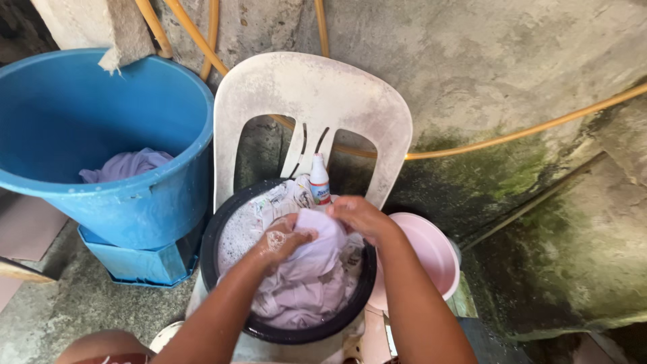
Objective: The person is washing white clothes in a bucket of soapy water by scrubbing the fabric together and applying liquid from a bottle.
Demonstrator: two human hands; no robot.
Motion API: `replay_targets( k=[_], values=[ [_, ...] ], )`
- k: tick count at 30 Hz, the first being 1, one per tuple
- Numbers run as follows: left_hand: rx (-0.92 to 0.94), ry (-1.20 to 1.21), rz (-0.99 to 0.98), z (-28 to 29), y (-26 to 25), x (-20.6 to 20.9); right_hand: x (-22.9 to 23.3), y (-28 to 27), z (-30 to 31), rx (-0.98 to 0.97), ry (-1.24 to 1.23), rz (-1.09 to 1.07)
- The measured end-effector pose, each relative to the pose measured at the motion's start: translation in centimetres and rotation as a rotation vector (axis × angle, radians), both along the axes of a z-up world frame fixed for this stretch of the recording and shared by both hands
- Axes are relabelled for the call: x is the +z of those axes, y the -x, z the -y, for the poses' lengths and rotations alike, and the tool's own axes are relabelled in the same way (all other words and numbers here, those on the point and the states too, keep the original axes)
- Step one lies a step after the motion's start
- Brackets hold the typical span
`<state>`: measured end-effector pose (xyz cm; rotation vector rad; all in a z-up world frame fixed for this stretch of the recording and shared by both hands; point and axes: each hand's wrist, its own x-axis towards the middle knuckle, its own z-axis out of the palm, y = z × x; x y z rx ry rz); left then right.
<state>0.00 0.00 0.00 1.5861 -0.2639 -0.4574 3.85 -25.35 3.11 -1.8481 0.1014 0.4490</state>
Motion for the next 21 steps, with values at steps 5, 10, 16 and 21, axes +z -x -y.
replay_targets(
  k=[5,10,16,21],
  values=[
    [0.155,-0.383,-0.23,0.2,1.9,2.3,-7.2,-8.5,-2.0,-0.3,0.195,0.501],
    [0.191,0.097,-0.454,-0.7,3.1,0.1,-6.8,-9.7,-5.5,-0.349,0.483,0.509],
    [0.194,0.646,-0.719,-1.3,3.9,0.9,-1.2,-4.6,-7.9,-0.41,0.427,0.553],
    [0.23,0.794,-0.727,-2.0,4.9,4.0,5.0,3.3,-6.8,0.019,0.594,0.931]
  ],
)
